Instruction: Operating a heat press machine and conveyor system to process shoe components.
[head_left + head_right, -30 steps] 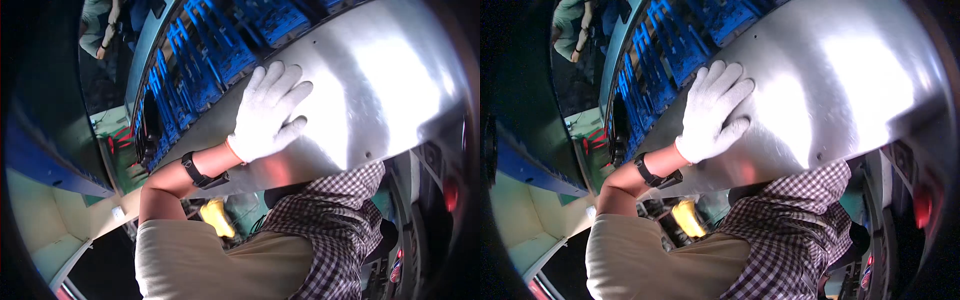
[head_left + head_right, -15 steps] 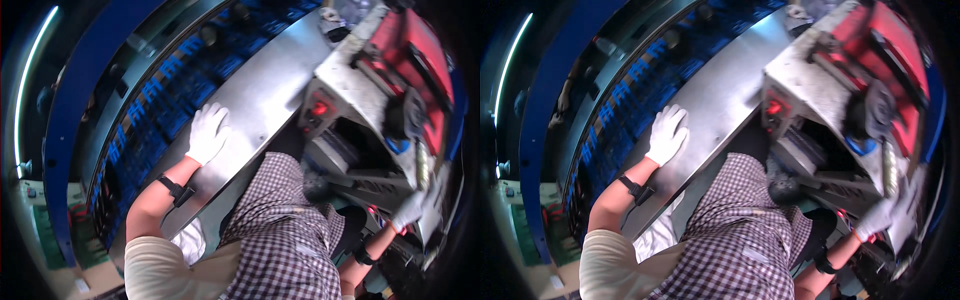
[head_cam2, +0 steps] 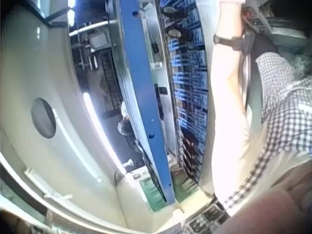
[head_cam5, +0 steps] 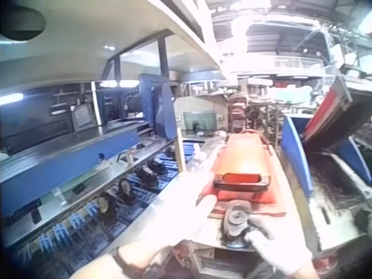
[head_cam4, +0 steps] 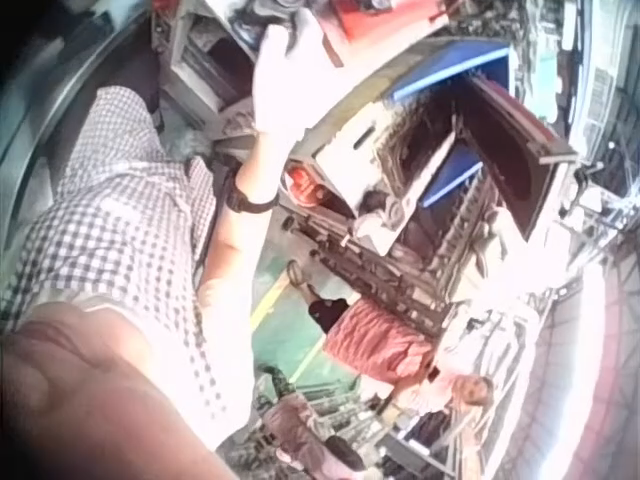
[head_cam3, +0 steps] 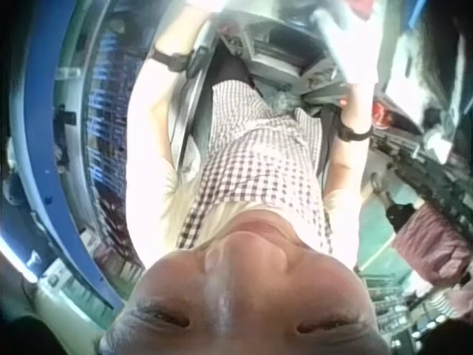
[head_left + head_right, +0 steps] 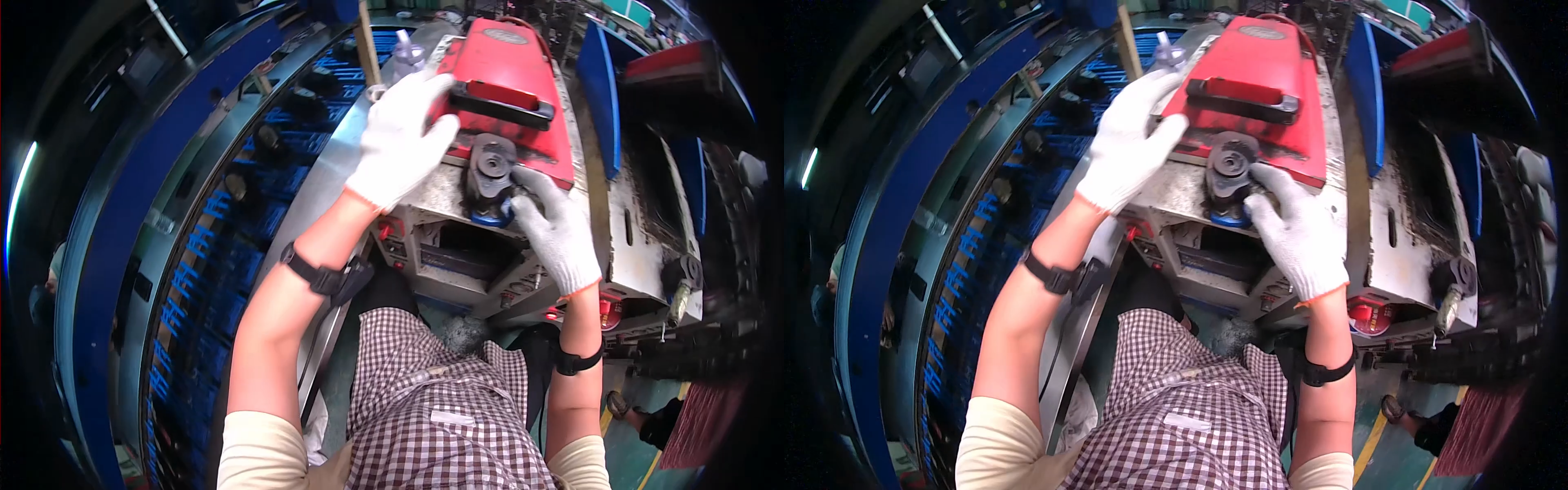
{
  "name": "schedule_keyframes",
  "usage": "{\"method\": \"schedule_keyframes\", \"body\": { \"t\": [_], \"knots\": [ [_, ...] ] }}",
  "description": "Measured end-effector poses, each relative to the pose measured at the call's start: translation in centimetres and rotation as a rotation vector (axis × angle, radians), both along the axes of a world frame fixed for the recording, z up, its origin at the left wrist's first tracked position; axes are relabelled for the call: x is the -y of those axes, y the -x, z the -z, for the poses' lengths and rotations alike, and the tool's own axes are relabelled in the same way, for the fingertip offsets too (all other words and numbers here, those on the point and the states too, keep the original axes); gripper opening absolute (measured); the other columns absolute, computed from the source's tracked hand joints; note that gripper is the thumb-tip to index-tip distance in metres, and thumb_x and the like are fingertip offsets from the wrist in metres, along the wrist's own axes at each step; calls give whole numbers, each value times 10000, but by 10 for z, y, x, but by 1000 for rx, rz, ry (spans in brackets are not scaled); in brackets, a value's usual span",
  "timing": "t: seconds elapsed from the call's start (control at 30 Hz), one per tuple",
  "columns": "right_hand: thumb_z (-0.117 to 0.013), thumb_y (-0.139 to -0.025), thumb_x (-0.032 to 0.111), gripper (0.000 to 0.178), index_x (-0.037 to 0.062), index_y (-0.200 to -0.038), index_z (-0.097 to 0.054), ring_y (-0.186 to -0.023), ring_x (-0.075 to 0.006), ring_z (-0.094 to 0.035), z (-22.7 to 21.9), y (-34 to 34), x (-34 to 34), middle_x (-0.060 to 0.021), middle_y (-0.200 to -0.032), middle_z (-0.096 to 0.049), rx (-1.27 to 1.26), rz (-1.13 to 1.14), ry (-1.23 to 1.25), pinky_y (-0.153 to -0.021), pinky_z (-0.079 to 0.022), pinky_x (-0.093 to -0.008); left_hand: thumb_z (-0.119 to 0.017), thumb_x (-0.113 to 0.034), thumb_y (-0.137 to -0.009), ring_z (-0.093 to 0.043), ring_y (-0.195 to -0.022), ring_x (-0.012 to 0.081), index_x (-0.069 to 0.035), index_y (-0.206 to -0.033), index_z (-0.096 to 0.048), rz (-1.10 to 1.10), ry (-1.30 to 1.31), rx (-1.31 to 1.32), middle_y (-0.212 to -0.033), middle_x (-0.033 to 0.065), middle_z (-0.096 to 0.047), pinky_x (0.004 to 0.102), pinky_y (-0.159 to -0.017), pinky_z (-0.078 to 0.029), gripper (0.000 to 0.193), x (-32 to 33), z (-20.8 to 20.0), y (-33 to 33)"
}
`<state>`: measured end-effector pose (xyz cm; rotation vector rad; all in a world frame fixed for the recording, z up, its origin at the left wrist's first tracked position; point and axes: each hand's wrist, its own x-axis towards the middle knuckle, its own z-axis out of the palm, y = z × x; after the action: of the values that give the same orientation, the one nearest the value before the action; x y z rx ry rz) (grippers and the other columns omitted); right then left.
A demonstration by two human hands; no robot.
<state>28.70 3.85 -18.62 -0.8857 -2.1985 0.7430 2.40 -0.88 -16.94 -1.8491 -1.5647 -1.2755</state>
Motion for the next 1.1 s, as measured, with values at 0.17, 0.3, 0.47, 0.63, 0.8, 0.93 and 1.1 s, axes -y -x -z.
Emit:
{"method": "schedule_keyframes", "body": {
  "t": [0.17, 0.3, 0.47, 0.63, 0.8, 0.93, 1.1],
  "knots": [
    [-657, -1021, 203, 485, 58, -1482, -616, -919, -176, -727, 13, -17, -22, -108, -1149, -774, -121, -226, -26, -852, -584, -319, -695, -350, -944, -688, -1152, 357, -72, -1230, -716, 39, 394, -377, -1144, 155, -759, 474, -1002, -526, 399, -60, -37, -44],
    [-578, -1046, 172, 423, 27, -1439, -632, -592, -55, -516, 1, -19, -15, -46, -938, -702, -361, -321, 890, -535, -428, -215, -675, -410, -951, -738, -924, 324, -118, -1084, -772, 94, 480, -235, -928, 149, -761, 449, -833, -553, 335, -69, -39, -48],
    [-580, -1044, 252, 413, 26, -1380, -657, -574, -70, -503, 13, -16, -16, -50, -916, -686, -334, -282, 711, -524, -393, -222, -660, -458, -943, -744, -856, 315, -142, -1015, -790, 31, 341, -297, -875, 112, -766, 446, -788, -541, 349, -76, -23, -49],
    [-562, -1031, 335, 501, 6, -1405, -623, -606, -115, -568, 33, -21, -26, -105, -956, -690, -442, -385, 695, -564, -459, -236, -691, -481, -912, -746, -873, 297, -160, -1045, -808, 20, 224, -211, -900, 91, -775, 447, -831, -508, 367, -75, -16, -57],
    [-563, -1020, 431, 588, 0, -1418, -611, -635, -130, -584, 43, -20, -24, -115, -969, -697, -491, -375, 662, -584, -472, -247, -767, -389, -840, -686, -1085, 299, -184, -1158, -778, -7, 196, -181, -1019, 99, -753, 483, -993, -483, 379, -60, -10, -55],
    [-587, -1013, 490, 647, -2, -1433, -596, -663, -130, -587, 45, -21, -26, -114, -977, -692, -506, -380, 666, -596, -469, -245, -780, -232, -798, -609, -1257, 365, -113, -1258, -689, 149, -98, -30, -1342, 126, -648, 493, -1179, -417, 484, -29, 25, -43],
    [-592, -1007, 516, 672, -2, -1436, -591, -685, -143, -593, 49, -22, -31, -118, -989, -690, -509, -393, 671, -604, -467, -258, -730, -293, -864, -600, -1298, 404, -89, -1331, -676, -276, 197, 105, -1346, 204, -663, 496, -1137, -467, 512, 71, 102, 44]
  ]
}}
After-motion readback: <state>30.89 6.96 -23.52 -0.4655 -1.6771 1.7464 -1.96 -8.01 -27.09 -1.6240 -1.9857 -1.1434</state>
